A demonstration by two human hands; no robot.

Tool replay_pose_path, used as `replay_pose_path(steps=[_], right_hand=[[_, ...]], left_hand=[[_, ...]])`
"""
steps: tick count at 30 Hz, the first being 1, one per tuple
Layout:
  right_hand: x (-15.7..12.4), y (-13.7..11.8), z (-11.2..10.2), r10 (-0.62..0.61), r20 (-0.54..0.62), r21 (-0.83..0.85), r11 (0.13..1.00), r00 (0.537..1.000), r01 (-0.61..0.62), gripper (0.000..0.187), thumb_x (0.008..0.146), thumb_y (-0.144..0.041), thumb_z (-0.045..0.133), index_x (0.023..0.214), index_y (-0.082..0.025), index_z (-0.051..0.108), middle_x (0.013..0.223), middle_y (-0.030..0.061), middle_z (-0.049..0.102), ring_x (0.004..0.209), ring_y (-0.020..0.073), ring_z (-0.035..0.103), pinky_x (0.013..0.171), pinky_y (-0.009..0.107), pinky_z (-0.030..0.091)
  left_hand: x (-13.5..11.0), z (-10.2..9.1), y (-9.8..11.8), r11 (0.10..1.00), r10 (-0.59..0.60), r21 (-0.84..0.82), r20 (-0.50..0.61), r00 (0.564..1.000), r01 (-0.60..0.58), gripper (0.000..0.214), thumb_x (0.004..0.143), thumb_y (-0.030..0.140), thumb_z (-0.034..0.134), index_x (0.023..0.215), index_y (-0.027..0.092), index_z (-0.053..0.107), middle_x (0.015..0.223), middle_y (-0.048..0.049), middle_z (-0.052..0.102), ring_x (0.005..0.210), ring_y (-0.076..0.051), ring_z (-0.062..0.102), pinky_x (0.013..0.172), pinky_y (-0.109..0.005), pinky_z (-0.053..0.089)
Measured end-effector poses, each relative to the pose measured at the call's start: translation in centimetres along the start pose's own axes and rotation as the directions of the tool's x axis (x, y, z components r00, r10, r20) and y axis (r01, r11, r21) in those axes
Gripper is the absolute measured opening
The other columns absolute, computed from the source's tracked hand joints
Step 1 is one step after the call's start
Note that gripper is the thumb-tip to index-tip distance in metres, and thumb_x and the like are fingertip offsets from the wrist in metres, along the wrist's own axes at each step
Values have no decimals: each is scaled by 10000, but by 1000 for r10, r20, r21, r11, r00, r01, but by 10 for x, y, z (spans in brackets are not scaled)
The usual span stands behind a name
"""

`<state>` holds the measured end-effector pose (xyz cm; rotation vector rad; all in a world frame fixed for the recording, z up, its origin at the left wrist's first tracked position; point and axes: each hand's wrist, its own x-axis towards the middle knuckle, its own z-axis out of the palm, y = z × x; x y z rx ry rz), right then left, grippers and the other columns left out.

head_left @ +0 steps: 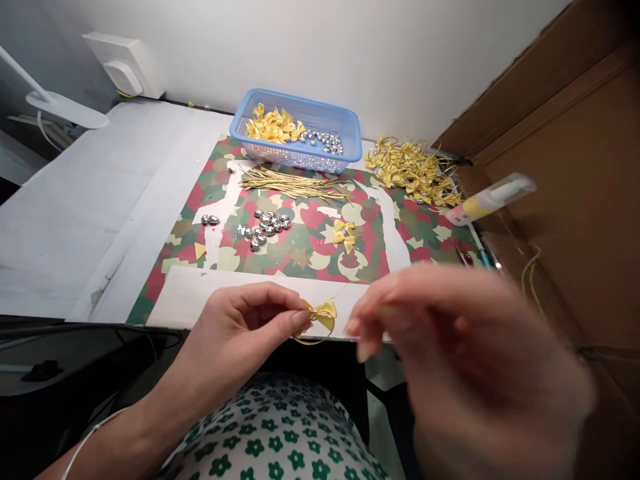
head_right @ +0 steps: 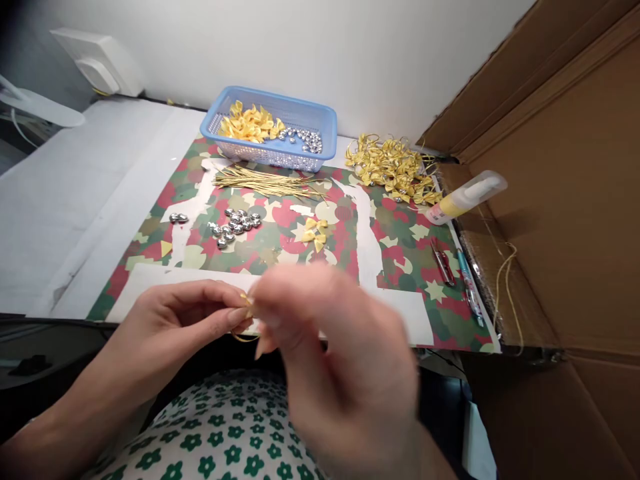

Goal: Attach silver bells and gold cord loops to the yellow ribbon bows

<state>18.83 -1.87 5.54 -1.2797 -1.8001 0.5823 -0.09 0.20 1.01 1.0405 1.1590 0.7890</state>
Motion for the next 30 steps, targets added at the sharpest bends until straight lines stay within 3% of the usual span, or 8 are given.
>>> replay_pose_path(steps=[1,3,6,8,12,30], right_hand=[[-8,0,6,9,-7,112,994,1000,-8,311,979,-11,509,1073,-287,615,828,-31,677,681,121,681,639,247,598],[-24,5,17,13,20,169,986,1000,-17,345,941,38,528,1069,-256,657,887,-6,679,780,127,695,712,248,599],[-41,16,28,25,-6,33,999,1000,-25,354,925,35,581,1084,-257,705,979,22,663,846,130,679,736,246,581],[-45,21,31,20,-63,-27,999,998,-22,352,916,32,602,1092,-249,717,929,25,630,807,131,651,699,253,567],[-48,22,35,-9,-106,-76,997,994,1,339,893,29,611,1137,-184,714,815,23,563,706,141,584,611,276,531],[-44,18,38,-80,-62,-191,979,995,67,320,898,36,564,1167,-76,696,740,28,525,658,158,550,592,296,518]], left_hand=[[0,0,2,1000,-8,-25,-3,1000,8,73,851,243,806,814,181,810,832,-41,813,768,-171,738,702,-218,600],[-1,0,4,997,-13,-81,-10,1000,12,59,852,233,815,805,198,820,832,-27,815,766,-159,738,709,-207,601],[-1,1,2,985,-31,-170,-11,999,28,40,838,237,841,801,223,832,835,-9,817,769,-149,740,715,-193,602],[-1,1,-1,977,-58,-206,0,998,56,34,836,240,850,807,227,837,838,-7,817,771,-141,737,723,-184,601],[-1,3,-5,967,-89,-241,-17,996,82,35,828,242,861,811,222,839,823,-4,812,755,-123,724,728,-163,596],[2,4,-8,978,-84,-199,-68,994,69,64,805,254,874,788,204,837,791,-26,811,734,-146,736,681,-178,606]])
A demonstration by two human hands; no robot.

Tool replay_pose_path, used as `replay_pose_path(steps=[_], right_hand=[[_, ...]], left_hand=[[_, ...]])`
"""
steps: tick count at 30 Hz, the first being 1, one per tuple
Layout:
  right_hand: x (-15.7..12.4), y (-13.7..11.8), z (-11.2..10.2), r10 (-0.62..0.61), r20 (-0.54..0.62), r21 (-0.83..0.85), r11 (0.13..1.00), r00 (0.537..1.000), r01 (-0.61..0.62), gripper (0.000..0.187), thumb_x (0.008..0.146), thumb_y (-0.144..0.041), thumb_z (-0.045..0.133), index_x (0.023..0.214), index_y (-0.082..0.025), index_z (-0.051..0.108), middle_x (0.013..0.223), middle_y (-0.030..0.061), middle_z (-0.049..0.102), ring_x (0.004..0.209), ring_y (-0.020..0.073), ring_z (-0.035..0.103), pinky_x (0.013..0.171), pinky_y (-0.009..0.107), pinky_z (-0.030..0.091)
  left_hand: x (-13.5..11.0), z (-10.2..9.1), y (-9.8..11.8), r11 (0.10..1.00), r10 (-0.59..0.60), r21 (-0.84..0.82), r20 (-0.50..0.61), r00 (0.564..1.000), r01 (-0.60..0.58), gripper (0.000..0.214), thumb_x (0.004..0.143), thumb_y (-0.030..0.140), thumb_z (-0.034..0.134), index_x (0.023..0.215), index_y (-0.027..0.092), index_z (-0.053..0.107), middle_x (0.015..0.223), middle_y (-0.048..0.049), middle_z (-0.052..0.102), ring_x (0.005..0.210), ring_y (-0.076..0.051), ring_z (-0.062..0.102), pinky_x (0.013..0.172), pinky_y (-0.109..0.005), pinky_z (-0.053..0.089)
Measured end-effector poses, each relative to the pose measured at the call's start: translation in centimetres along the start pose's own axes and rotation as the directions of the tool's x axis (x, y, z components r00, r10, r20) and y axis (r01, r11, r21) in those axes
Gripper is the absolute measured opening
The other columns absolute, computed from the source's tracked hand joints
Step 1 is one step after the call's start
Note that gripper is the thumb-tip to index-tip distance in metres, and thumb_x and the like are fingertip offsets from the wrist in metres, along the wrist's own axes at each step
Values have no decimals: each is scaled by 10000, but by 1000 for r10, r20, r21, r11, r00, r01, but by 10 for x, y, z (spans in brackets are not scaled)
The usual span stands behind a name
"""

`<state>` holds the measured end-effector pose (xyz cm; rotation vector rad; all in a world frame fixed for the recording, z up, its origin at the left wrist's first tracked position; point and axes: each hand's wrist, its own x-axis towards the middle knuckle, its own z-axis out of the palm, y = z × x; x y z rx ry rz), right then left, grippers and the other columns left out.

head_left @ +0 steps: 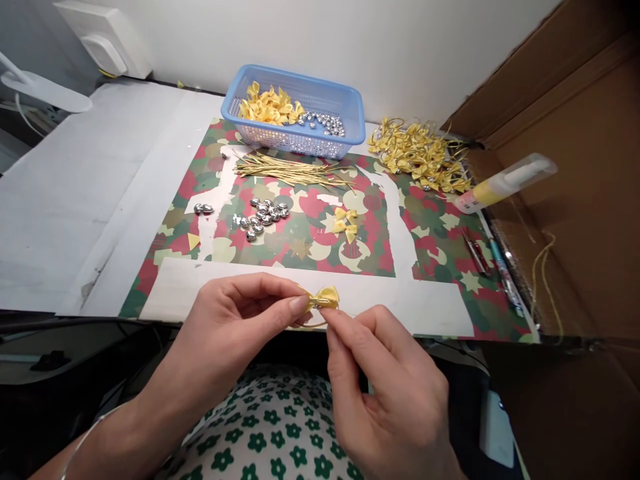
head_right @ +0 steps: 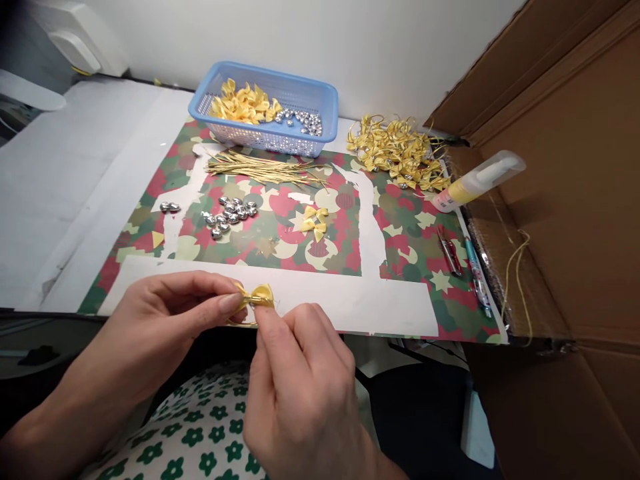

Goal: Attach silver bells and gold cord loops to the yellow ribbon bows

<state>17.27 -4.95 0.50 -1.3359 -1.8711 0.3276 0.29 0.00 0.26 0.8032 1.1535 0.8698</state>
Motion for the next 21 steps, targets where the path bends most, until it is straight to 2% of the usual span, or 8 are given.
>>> replay_pose_path(steps=[6,13,18,21], right_hand=[[2,-1,1,7,13,9,1000,1000,-7,306,895,37,562,1145,-76,697,731,29,526,661,162,552,598,303,523],[-1,0,2,30,-6,-8,1000,1000,-30,307,917,8,562,1154,-141,688,777,36,565,687,168,583,611,304,537],[-1,2,4,38,-15,12,999,999,-38,243,923,3,560,1087,-124,686,785,47,578,684,162,590,609,287,531],[1,3,3,51,-14,30,998,999,-50,236,929,7,542,1044,-153,671,770,34,572,673,159,575,609,280,522]], left_hand=[[0,-2,-1,1000,-8,-2,30,1000,8,60,808,269,878,806,224,839,803,-8,816,747,-131,740,701,-155,600],[-1,-2,-2,999,-17,-41,39,999,19,66,819,263,869,809,207,836,805,-18,804,747,-133,722,704,-166,599],[0,-2,-3,997,-42,-65,86,995,48,66,842,268,852,836,206,831,826,-19,799,751,-132,712,717,-177,597],[0,-2,-3,995,-54,-76,119,991,63,54,857,268,841,843,217,830,841,-11,800,763,-124,709,739,-171,590]])
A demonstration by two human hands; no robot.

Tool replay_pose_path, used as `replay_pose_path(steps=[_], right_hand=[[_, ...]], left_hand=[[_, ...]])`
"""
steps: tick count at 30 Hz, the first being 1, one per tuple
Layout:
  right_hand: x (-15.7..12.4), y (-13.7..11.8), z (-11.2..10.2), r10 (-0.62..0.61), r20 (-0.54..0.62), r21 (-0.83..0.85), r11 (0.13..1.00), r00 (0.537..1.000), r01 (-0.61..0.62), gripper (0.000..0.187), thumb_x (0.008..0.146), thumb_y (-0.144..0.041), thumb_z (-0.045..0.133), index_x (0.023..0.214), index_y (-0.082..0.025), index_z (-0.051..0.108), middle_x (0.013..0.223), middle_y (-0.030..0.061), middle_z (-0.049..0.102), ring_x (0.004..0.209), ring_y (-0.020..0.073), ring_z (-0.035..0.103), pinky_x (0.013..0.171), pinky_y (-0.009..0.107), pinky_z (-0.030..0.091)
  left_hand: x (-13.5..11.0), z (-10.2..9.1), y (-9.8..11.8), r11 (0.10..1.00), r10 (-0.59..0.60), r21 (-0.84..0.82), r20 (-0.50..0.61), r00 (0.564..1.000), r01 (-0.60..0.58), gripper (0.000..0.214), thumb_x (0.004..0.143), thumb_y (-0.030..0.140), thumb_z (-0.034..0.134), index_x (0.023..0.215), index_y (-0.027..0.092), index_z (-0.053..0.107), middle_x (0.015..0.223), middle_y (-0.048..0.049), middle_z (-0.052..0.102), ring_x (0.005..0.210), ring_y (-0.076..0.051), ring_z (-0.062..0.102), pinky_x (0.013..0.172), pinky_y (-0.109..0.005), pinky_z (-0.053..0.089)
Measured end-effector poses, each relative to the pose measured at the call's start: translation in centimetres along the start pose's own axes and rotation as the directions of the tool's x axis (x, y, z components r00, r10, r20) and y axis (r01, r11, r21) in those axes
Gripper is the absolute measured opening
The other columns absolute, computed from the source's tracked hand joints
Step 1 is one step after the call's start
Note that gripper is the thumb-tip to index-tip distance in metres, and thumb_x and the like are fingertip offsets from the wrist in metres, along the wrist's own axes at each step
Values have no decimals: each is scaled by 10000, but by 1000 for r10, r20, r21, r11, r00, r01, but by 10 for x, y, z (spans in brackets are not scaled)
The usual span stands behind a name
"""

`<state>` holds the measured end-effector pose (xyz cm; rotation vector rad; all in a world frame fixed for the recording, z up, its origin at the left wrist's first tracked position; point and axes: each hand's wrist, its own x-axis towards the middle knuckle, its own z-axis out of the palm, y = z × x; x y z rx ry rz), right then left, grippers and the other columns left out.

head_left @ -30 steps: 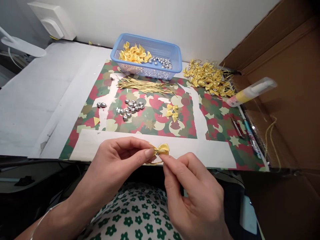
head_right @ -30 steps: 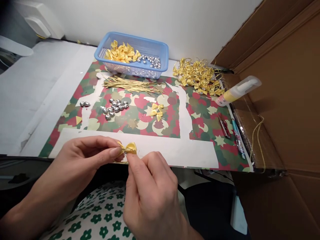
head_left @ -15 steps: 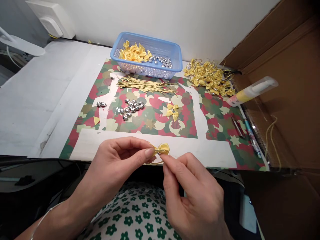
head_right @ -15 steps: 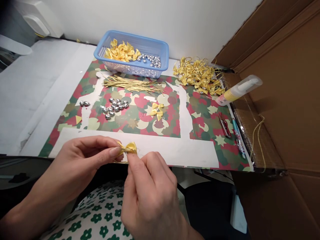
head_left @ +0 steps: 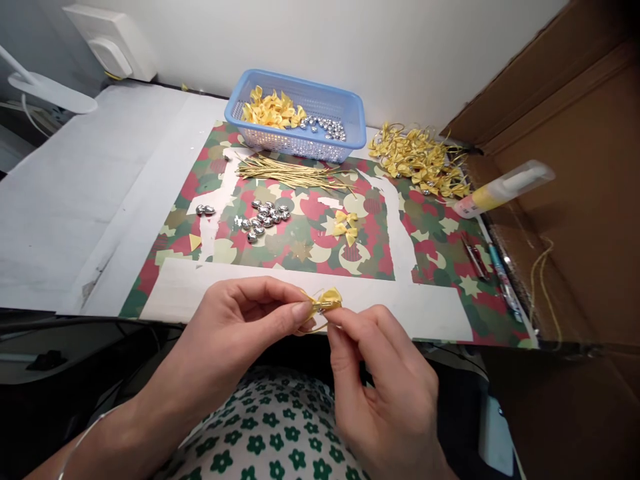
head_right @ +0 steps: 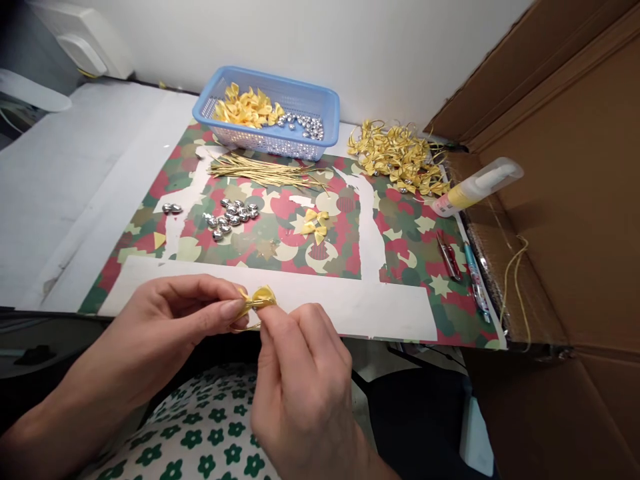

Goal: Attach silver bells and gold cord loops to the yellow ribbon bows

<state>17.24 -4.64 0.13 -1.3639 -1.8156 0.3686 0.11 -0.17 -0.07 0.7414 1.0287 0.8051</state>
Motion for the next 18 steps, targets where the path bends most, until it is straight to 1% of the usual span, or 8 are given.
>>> replay_pose_path(steps=[3,10,14,18], right_hand=[[0,2,-1,27,11,36,999,1000,-27,242,938,9,530,1020,-181,655,789,25,567,689,153,574,615,274,513],[-4,5,1,83,15,119,989,996,-84,229,954,3,522,989,-185,647,793,6,523,684,131,549,598,252,478],[-3,7,3,93,18,147,985,996,-95,239,966,11,508,966,-189,640,800,2,510,688,119,527,599,238,460],[0,6,3,79,15,156,984,997,-81,243,968,17,510,961,-195,630,801,-3,505,695,112,527,605,228,461]], left_hand=[[0,0,1,999,-24,-23,31,999,24,54,866,280,833,855,227,826,846,-1,797,771,-117,701,743,-162,579],[-1,-1,3,995,-44,-82,101,994,52,82,876,287,823,836,215,823,802,-3,774,751,-111,687,741,-161,566],[0,-1,4,993,-49,-101,109,993,61,86,869,271,827,820,200,820,774,-9,759,718,-106,672,715,-161,560],[2,-1,3,993,-31,-106,133,991,45,81,897,251,801,841,192,808,792,-8,750,728,-102,668,724,-167,557]])
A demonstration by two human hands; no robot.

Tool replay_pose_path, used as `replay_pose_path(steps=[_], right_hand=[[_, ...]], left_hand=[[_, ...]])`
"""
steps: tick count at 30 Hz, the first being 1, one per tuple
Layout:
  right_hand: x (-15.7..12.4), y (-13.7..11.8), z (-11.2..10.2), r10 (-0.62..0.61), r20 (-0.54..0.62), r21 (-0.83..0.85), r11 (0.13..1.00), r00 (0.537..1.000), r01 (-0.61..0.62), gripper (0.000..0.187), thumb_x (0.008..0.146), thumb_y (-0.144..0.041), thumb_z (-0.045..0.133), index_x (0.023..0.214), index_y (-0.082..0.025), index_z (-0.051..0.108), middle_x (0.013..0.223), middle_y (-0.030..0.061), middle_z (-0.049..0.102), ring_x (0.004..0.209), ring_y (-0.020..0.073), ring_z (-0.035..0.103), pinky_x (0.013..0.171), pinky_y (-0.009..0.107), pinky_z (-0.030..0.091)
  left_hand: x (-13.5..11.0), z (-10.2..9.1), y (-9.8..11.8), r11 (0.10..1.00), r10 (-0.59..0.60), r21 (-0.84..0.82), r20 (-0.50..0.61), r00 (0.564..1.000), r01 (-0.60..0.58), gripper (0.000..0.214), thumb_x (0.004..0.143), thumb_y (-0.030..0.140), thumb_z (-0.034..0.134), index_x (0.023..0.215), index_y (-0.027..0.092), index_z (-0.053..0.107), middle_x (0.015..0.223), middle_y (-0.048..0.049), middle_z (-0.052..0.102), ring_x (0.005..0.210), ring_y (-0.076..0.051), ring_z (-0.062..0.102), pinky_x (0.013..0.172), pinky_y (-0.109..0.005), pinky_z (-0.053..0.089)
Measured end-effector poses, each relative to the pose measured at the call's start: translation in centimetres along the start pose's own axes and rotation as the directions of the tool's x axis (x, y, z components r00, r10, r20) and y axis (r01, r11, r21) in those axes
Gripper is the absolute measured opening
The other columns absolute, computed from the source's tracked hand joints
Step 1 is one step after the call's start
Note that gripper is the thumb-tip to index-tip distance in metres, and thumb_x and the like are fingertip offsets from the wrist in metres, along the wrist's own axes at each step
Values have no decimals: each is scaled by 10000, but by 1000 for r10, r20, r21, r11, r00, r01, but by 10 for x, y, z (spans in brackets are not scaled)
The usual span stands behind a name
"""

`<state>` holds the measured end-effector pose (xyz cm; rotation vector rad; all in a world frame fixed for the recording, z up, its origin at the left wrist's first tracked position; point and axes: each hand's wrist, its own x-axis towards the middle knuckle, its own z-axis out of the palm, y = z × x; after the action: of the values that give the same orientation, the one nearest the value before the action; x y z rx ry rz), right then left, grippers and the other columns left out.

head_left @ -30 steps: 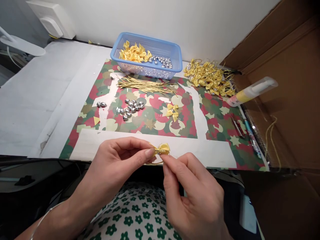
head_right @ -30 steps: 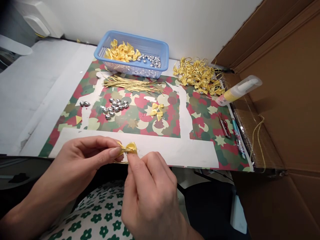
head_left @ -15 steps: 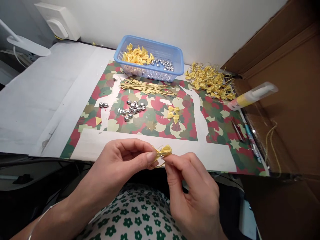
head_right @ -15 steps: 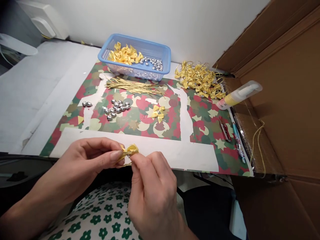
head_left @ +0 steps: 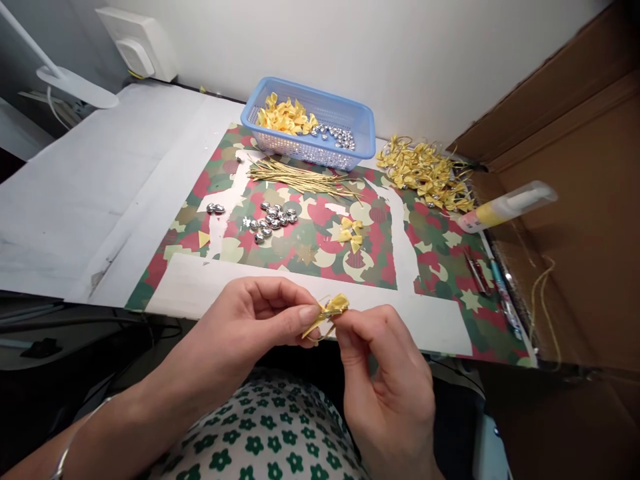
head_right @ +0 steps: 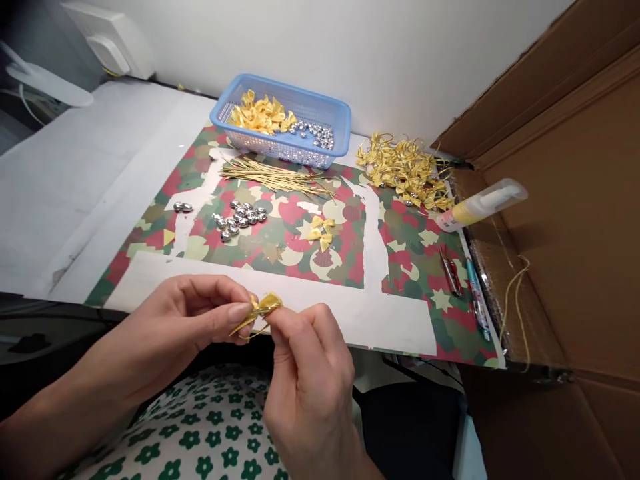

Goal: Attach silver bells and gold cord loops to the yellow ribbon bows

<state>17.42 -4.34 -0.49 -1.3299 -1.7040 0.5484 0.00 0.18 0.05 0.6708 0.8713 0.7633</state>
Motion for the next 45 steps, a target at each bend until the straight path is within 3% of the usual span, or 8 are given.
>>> replay_pose_path(steps=[10,22,26,30,39,45], right_hand=[[2,2,1,-32,-16,8,999,999,32,237,960,24,523,935,-191,620,797,-8,500,696,105,520,607,215,466],[2,5,3,-15,-9,60,998,1000,16,204,965,-7,552,962,-197,627,807,-14,523,697,101,529,597,220,452],[1,11,1,71,42,212,974,997,-78,191,999,-56,531,964,-222,620,852,-13,559,763,114,557,652,235,469],[-1,19,1,118,80,323,936,990,-138,184,1009,-82,544,971,-240,630,894,-10,583,817,133,574,712,270,486],[-1,25,5,82,71,471,876,994,-106,260,989,-63,571,1036,-283,703,933,-8,618,854,141,593,718,261,492],[-1,25,8,89,49,493,864,995,-102,200,995,-100,584,997,-268,694,913,-3,600,831,141,581,695,253,495]], left_hand=[[2,-5,-4,1000,8,-29,65,998,-6,86,927,215,769,849,181,784,779,22,732,710,-72,671,704,-137,561],[1,1,0,1000,-5,29,35,999,4,150,905,298,796,828,171,770,755,12,720,713,-85,663,700,-151,553],[-5,7,8,993,38,111,40,998,-43,140,951,289,732,880,172,764,806,-1,703,767,-103,633,730,-171,543],[-11,14,12,986,46,159,19,999,-49,58,885,216,776,911,179,739,877,-14,714,840,-143,659,746,-203,553],[-16,20,9,942,199,277,-14,980,-188,53,871,131,708,896,177,715,842,-9,726,804,-143,690,736,-198,581],[-17,20,5,901,288,340,-3,958,-269,98,899,119,668,855,178,732,828,-6,729,788,-128,682,720,-173,562]])
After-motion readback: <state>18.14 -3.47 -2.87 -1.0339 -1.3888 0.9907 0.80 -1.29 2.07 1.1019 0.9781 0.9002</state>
